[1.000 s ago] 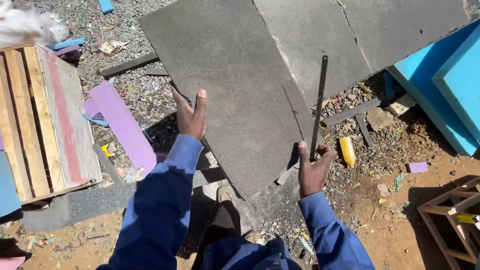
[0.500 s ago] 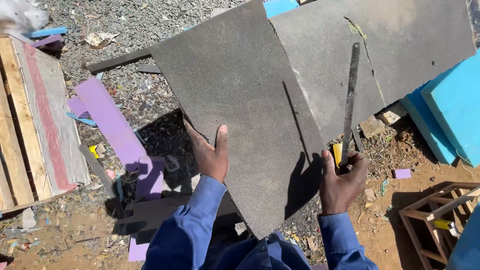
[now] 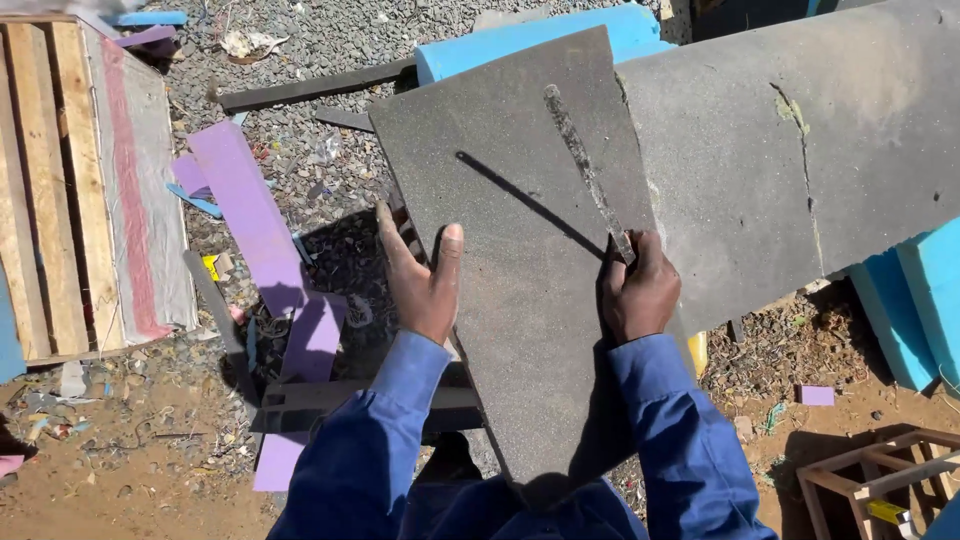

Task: Cutting foam sheets to size using a saw blade and applying glue to the edges for assembly.

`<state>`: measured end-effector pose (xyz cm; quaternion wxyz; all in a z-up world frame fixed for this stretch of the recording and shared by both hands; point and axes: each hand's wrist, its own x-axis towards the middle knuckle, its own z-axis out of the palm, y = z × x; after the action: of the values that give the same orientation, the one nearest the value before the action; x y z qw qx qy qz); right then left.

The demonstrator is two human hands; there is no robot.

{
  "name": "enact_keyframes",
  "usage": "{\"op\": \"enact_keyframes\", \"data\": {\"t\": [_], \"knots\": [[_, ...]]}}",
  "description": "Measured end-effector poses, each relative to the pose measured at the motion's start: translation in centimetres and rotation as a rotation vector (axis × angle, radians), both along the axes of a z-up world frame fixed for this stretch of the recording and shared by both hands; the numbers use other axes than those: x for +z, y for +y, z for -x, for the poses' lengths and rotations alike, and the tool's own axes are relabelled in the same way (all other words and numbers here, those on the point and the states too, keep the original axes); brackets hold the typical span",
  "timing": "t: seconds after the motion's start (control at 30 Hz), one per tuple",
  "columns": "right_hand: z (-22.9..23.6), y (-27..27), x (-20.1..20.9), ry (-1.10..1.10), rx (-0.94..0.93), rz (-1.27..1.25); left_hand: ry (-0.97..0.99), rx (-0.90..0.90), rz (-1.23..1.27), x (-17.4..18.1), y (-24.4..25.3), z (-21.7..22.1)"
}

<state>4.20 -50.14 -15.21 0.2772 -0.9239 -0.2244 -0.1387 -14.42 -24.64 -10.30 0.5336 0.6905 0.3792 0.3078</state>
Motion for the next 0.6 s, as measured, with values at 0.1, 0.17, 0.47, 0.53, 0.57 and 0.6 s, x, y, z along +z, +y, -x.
{"op": "enact_keyframes", "data": {"t": [0.1,0.17,0.47,0.53,0.57,0.6], "knots": [[0.7,0.9,1.1,0.02,-0.008,-0.018,0.024,0.123,-0.179,-2.8,9.7,-3.9],[1.1,1.4,1.0,0.024,-0.026,-0.026,0.063,0.119,-0.156,-3.9,11.1,-8.1],[1.7,1.9,0.9,0.006,-0.033,-0.039,0.168,-0.026,-0.127,1.8,10.6,-7.8],[1.7,1.9,1.2,-0.04,-0.025,-0.014,0.137,-0.058,-0.075,2.3,9.6,-8.1],[1.8,2.0,1.1,-0.031,-0.03,-0.047,0.139,-0.039,-0.111,1.6,9.4,-8.5],[1.6,2.1,1.1,-0.029,-0.032,-0.08,0.134,-0.017,-0.146,1.0,9.2,-9.1]]}}
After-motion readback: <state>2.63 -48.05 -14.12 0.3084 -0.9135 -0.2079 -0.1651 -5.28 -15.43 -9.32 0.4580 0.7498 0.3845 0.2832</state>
